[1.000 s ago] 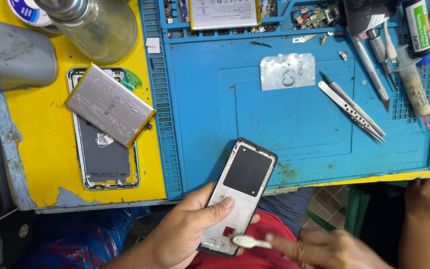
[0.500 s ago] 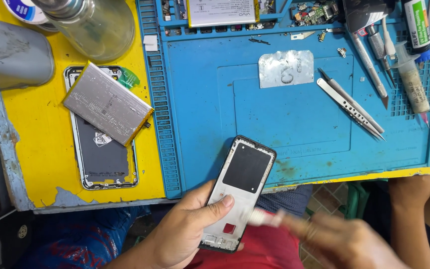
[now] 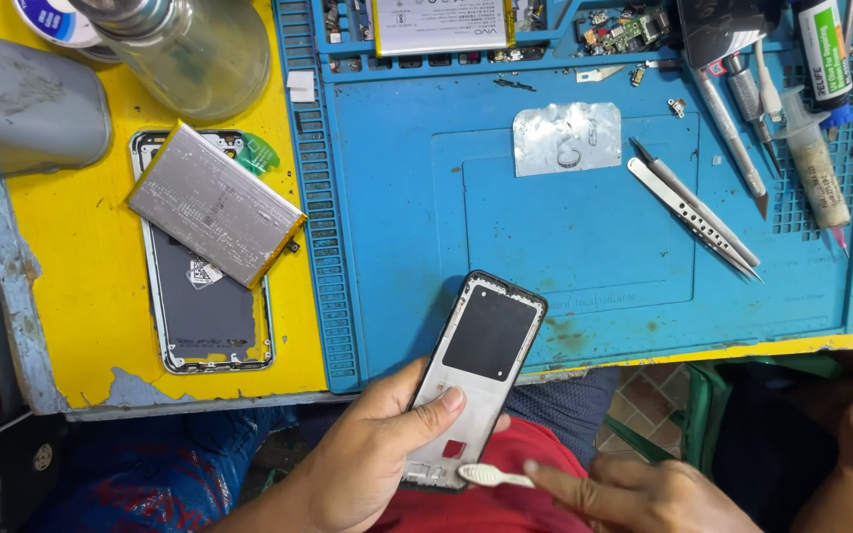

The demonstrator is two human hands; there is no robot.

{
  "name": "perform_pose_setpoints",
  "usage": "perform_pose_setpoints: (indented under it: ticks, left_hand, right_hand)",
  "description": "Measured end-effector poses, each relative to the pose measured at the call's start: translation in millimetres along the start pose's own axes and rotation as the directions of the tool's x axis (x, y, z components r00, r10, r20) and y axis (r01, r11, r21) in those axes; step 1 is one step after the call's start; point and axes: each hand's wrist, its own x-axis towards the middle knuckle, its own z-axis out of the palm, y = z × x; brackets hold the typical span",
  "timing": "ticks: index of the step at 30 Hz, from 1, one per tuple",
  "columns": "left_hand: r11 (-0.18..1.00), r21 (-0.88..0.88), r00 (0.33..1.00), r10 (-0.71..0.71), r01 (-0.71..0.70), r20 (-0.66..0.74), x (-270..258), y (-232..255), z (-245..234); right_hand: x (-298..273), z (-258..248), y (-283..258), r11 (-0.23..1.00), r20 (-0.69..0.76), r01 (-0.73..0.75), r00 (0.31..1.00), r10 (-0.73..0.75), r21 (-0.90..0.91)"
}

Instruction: Brushing and prying internal components of a disassembled mobile phone on a repair bench.

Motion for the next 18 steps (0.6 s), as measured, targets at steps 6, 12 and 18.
perform_pose_setpoints:
  ticks: [6, 12, 18]
  left_hand:
    - [0.991, 0.088, 0.995, -0.102, 0.102, -0.005, -11, 21, 14]
    - [0.924, 0.38, 0.978, 0.11, -0.034, -0.178, -22, 34, 26]
    - [0.764, 0.638, 0.892, 0.353, -0.101, -0.282, -34, 42, 31]
  right_hand:
    - [-5, -24, 7, 0.936, -0.524, -0.127, 0.849, -0.069, -0.329]
    - [23, -34, -17, 0.88, -0.654, -0.189, 0.738, -0.165, -0.436]
    - [30, -77, 53, 0.81, -0.74, -0.269, 0.616, -0.27, -0.52]
